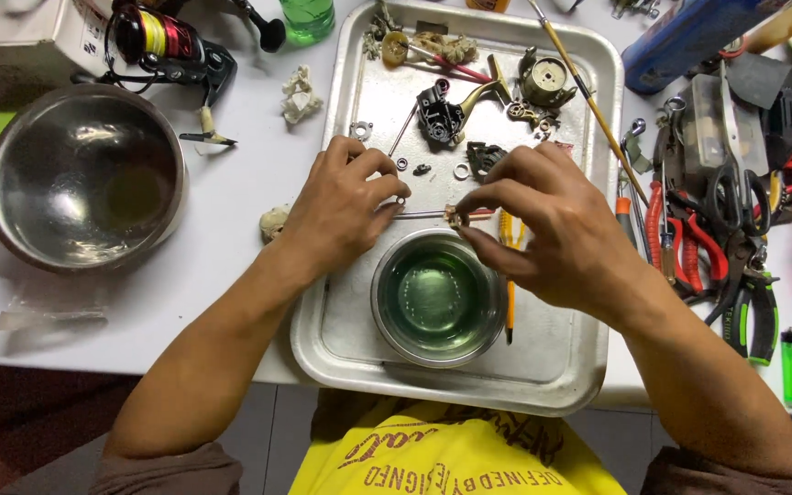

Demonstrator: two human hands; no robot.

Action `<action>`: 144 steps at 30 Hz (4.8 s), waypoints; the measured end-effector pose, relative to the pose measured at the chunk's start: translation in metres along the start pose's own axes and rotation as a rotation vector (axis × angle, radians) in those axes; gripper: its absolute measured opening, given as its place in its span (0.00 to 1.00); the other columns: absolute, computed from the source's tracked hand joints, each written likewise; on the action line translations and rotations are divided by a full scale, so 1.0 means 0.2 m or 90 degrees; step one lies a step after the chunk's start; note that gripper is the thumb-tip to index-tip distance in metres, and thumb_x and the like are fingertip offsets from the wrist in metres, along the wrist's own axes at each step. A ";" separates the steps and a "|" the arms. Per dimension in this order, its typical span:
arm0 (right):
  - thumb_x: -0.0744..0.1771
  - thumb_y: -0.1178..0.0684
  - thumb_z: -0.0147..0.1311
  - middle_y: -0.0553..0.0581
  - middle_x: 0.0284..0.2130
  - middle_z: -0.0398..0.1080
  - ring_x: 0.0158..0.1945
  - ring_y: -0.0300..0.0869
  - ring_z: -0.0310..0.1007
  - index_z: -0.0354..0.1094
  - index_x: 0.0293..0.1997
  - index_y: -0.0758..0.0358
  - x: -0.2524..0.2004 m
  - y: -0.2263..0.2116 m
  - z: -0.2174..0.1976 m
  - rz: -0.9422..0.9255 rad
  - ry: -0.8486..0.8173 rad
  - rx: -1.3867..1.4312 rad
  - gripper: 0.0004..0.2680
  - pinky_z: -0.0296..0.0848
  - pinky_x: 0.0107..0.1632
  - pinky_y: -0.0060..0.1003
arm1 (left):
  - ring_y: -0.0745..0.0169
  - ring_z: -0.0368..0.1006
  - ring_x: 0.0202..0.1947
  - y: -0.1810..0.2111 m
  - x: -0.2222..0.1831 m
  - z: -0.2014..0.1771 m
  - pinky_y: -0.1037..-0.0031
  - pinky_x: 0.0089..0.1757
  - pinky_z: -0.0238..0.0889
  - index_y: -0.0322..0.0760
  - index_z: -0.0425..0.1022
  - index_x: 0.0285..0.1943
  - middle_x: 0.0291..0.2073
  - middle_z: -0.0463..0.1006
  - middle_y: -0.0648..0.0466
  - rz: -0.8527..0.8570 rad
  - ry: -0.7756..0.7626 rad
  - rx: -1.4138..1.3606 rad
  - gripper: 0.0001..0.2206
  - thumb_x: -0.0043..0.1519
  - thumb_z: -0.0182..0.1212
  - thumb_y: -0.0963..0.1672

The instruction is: Cleaning and inspecting small internal components of a fishing reel during the reassembly process.

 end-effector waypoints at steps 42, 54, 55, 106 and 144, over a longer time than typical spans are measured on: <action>0.64 0.58 0.57 0.61 0.35 0.65 0.36 0.49 0.61 0.66 0.42 0.65 0.13 0.02 -0.03 -0.185 0.136 0.044 0.06 0.61 0.38 0.42 | 0.62 0.69 0.43 0.03 0.07 -0.05 0.75 0.47 0.69 0.35 0.65 0.50 0.41 0.71 0.51 -0.114 0.031 -0.879 0.14 0.57 0.58 0.42; 0.63 0.53 0.59 0.62 0.29 0.65 0.32 0.47 0.62 0.62 0.38 0.69 0.13 0.16 0.07 -0.083 0.120 0.091 0.10 0.62 0.32 0.37 | 0.65 0.72 0.41 -0.03 0.11 -0.05 0.79 0.43 0.67 0.35 0.66 0.48 0.39 0.74 0.52 -0.191 0.095 -0.741 0.13 0.55 0.61 0.41; 0.63 0.53 0.59 0.62 0.29 0.65 0.32 0.47 0.62 0.62 0.38 0.69 0.13 0.16 0.07 -0.083 0.120 0.092 0.10 0.62 0.32 0.37 | 0.65 0.72 0.41 -0.03 0.11 -0.06 0.79 0.43 0.67 0.35 0.66 0.48 0.39 0.74 0.52 -0.192 0.095 -0.741 0.13 0.55 0.61 0.41; 0.64 0.59 0.50 0.63 0.27 0.67 0.23 0.48 0.62 0.63 0.36 0.72 -0.08 -0.17 -0.10 -0.186 0.163 0.096 0.05 0.64 0.26 0.38 | 0.52 0.76 0.42 0.31 -0.02 -0.31 0.71 0.46 0.73 0.30 0.69 0.42 0.40 0.76 0.43 0.110 0.094 -0.688 0.08 0.55 0.60 0.37; 0.60 0.60 0.54 0.58 0.17 0.64 0.19 0.44 0.67 0.68 0.28 0.67 -0.17 -0.14 0.04 -0.111 0.260 0.048 0.02 0.69 0.22 0.33 | 0.56 0.77 0.33 0.29 -0.07 -0.07 0.71 0.34 0.74 0.27 0.74 0.36 0.30 0.77 0.42 -0.201 0.061 -0.788 0.07 0.51 0.64 0.38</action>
Point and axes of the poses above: each hand's wrist, its own x-axis towards the middle knuckle, its own z-axis out of the palm, y = z × x, the point moved 7 cm from there along x, towards the middle knuckle
